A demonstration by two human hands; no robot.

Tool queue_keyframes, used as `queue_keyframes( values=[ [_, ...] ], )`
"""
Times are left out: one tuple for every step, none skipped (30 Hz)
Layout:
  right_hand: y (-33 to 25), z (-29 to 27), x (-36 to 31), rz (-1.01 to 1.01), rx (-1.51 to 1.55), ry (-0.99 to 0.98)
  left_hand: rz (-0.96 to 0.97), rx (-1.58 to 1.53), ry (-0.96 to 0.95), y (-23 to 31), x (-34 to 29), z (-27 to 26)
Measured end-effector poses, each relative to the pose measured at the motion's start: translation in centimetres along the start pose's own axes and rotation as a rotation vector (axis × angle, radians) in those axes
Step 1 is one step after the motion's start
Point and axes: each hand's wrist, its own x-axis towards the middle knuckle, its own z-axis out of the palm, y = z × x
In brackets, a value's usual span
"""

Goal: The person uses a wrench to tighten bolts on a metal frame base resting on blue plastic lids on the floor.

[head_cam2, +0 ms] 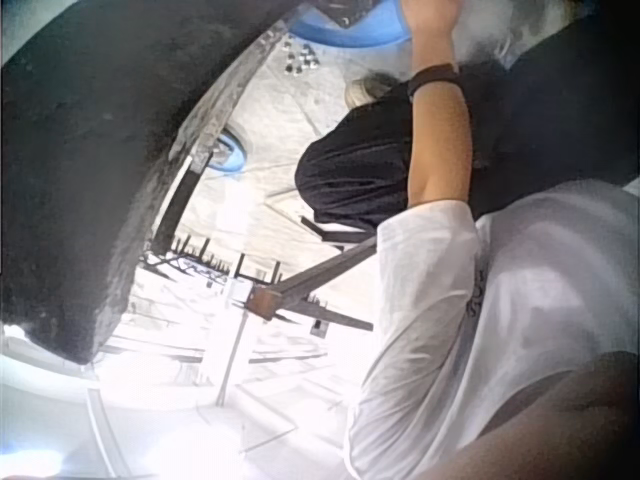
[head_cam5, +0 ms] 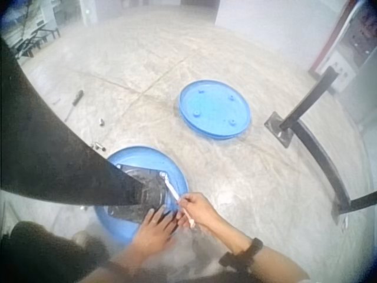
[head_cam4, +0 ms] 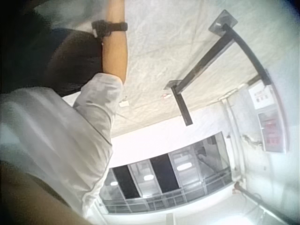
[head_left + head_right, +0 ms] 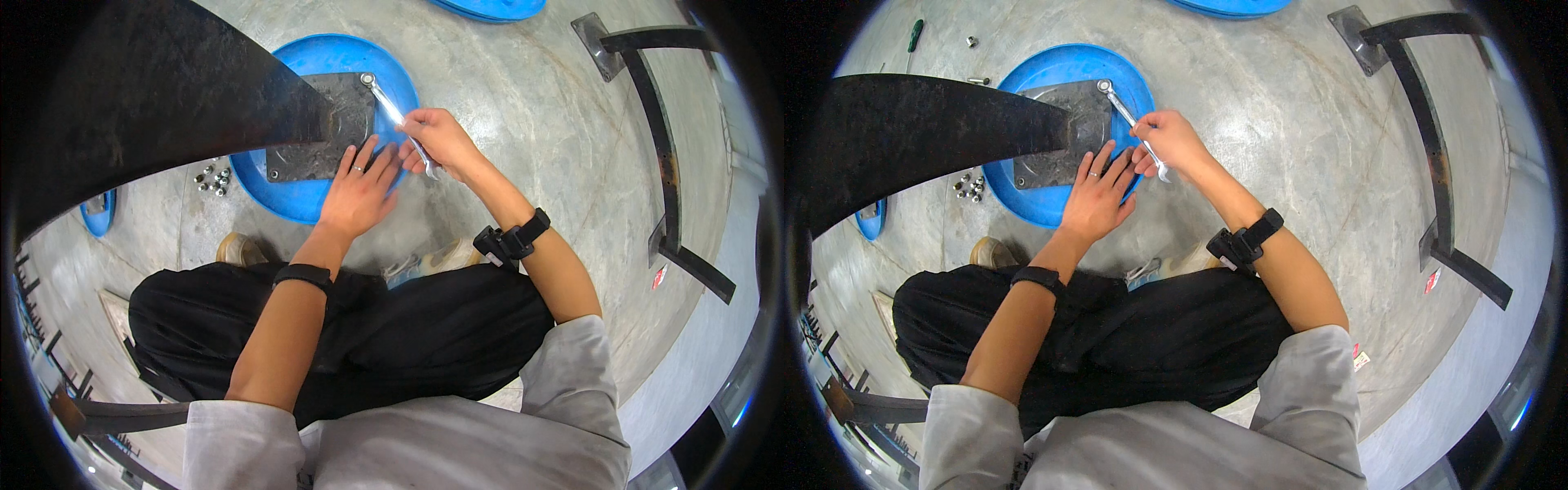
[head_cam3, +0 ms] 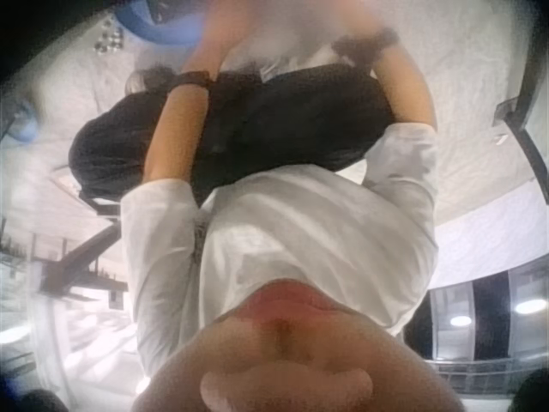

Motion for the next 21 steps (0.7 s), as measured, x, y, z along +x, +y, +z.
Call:
queue_keyframes(
  values=[
    [0.1,-0.2,0.2,0.000,-0.001,0.000,0.000,0.000,0.001,0.0,0.0,0.0],
    [0.0,-0.4,0.2,-0.010,-0.065,0.013,-0.001,-0.003,0.002,0.0,0.0,0.1],
    [-0.1,-0.6,0.3,-0.020,-0.129,0.025,-0.003,-0.005,0.003,0.0,-0.1,0.1],
    [-0.2,-1.0,0.5,-0.020,-0.130,0.024,-0.004,-0.004,0.003,-0.2,-0.2,0.1],
    [-0.2,-1.6,0.9,-0.059,-0.214,0.016,-0.002,0.007,-0.018,-0.2,-0.2,0.1],
    [-0.3,-2.5,1.3,-0.097,-0.301,0.014,0.003,0.015,-0.037,-0.2,-0.1,0.1],
    [-0.1,-3.5,2.0,-0.153,-0.412,0.017,0.007,0.013,-0.035,-0.2,0.0,0.1],
    [-1.1,-4.0,2.5,-0.156,-0.410,0.014,0.003,0.017,-0.038,-0.2,-0.1,0.2],
    [-2.8,-4.5,2.7,-0.227,-0.788,0.157,0.001,0.018,-0.039,-0.2,-0.2,0.1],
    [-4.4,-5.1,3.1,-0.296,-1.165,0.306,0.002,0.022,-0.040,-0.3,-0.2,0.0],
    [-5.5,-6.1,4.0,-0.410,-1.257,0.301,-0.003,0.020,-0.038,-0.3,-0.2,-0.1],
    [-6.7,-7.3,5.2,-0.523,-1.350,0.303,-0.001,0.014,-0.032,-0.3,-0.1,-0.3],
    [-7.3,-8.7,6.9,-0.668,-1.461,0.304,0.013,0.012,-0.039,-0.1,0.2,0.0],
    [-8.2,-10.0,8.3,-0.816,-1.578,0.307,0.010,0.004,-0.035,0.0,0.2,0.1],
    [-9.7,-10.8,9.6,-0.756,-1.585,0.265,0.008,-0.004,-0.032,0.1,0.2,0.3],
    [-11.3,-10.9,10.7,-0.707,-1.585,0.223,0.020,0.000,-0.032,0.1,0.0,0.2],
    [-12.1,-10.9,11.3,-0.700,-1.585,0.239,0.010,0.001,-0.037,0.0,-0.2,0.3],
    [-12.8,-10.8,11.6,-0.854,-1.406,0.288,-0.001,0.002,-0.040,0.1,-0.1,0.2],
    [-13.4,-11.0,11.7,-0.998,-1.222,0.333,0.000,-0.016,-0.034,0.5,0.2,0.3],
    [-14.0,-10.2,11.5,-1.003,-1.215,0.331,-0.004,-0.009,-0.037,0.2,0.1,0.1],
    [-14.4,-9.2,10.8,-1.028,-1.095,0.331,0.002,-0.006,-0.026,0.0,-0.1,0.1]
  ],
)
